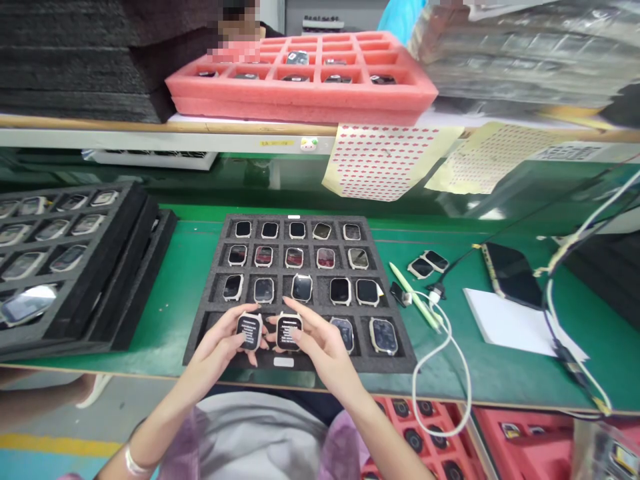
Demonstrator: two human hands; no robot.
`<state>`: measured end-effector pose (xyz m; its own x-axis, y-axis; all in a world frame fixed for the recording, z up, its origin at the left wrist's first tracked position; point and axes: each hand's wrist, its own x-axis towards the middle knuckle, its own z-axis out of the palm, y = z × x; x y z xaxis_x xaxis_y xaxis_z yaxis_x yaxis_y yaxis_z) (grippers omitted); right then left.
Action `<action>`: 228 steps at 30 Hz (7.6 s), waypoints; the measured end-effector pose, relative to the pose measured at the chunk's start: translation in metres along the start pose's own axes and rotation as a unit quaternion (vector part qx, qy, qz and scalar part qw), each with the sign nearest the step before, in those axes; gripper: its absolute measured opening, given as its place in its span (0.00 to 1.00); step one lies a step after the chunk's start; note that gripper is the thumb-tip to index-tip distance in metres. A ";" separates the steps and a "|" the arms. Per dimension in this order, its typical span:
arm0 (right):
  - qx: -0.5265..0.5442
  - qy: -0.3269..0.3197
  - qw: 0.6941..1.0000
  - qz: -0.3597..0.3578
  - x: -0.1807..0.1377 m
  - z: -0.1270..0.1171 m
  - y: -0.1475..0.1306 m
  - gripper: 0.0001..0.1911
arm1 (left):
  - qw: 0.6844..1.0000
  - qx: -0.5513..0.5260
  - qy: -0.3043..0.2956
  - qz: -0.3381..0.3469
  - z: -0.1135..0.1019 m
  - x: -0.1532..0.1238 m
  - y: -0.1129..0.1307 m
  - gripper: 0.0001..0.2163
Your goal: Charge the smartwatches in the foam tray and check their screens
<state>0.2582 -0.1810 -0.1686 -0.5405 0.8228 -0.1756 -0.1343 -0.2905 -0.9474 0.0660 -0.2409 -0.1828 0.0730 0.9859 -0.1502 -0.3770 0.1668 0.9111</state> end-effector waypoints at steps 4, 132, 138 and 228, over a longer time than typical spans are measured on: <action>-0.033 0.023 0.999 -0.009 -0.004 0.008 -0.004 0.24 | 1.000 -0.003 -0.005 0.003 0.002 -0.001 0.003 0.17; -0.004 0.062 0.995 -0.073 -0.058 -0.043 -0.009 0.20 | 0.987 0.160 -0.017 0.018 0.077 0.009 -0.015 0.16; -0.006 0.062 0.996 -0.071 -0.059 -0.042 -0.010 0.19 | 0.986 0.168 -0.024 0.004 0.077 0.009 -0.016 0.15; 0.049 0.076 0.995 -0.036 -0.061 -0.031 -0.006 0.19 | 0.985 0.170 -0.017 -0.023 0.072 0.002 -0.013 0.17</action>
<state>0.3179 -0.2140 -0.1602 -0.3953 0.9055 -0.1543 -0.2520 -0.2685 -0.9297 0.1373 -0.2417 -0.1676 0.1157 0.9755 -0.1870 -0.0418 0.1929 0.9803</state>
